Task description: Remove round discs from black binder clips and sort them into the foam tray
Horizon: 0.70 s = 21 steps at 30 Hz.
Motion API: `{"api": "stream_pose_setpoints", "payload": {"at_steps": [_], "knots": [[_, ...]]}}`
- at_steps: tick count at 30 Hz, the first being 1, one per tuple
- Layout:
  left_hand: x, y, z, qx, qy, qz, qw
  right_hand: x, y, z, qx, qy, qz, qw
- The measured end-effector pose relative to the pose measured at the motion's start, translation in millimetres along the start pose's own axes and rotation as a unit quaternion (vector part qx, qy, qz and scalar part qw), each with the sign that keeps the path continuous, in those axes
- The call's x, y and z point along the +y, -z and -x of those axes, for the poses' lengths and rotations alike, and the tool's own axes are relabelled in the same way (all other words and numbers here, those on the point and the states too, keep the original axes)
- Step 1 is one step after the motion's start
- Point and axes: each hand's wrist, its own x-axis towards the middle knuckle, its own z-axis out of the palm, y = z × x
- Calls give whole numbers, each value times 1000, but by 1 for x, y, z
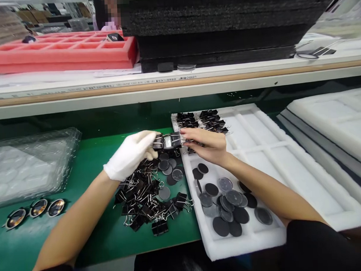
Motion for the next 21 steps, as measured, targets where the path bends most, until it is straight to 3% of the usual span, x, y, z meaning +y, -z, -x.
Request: {"api": "stream_pose_setpoints", "payload": {"at_steps": [2, 5, 8, 10, 13, 16, 19, 21], "knots": [[-1, -2, 1, 24, -51, -43, 997, 0, 7, -3, -45, 6, -13, 999], [-5, -8, 3, 78, -131, -111, 982, -2, 9, -6, -109, -135, -103, 979], [-11, -12, 4, 97, -197, -179, 959, -5, 2, -4, -126, -247, -125, 953], [-16, -11, 4, 75, -219, -225, 946, -6, -2, -2, -134, -262, -88, 952], [-18, -6, 3, -13, -226, -295, 928, -10, 9, -11, -167, -235, -30, 957], [-13, 4, 4, -34, -231, -353, 906, -12, 55, -34, -200, -185, 56, 961], [-2, 14, 6, -2, -232, -386, 893, -6, 118, -48, -172, -150, 149, 962], [5, 18, 8, 3, -223, -401, 889, 5, 154, -40, -159, -155, 172, 960]]}}
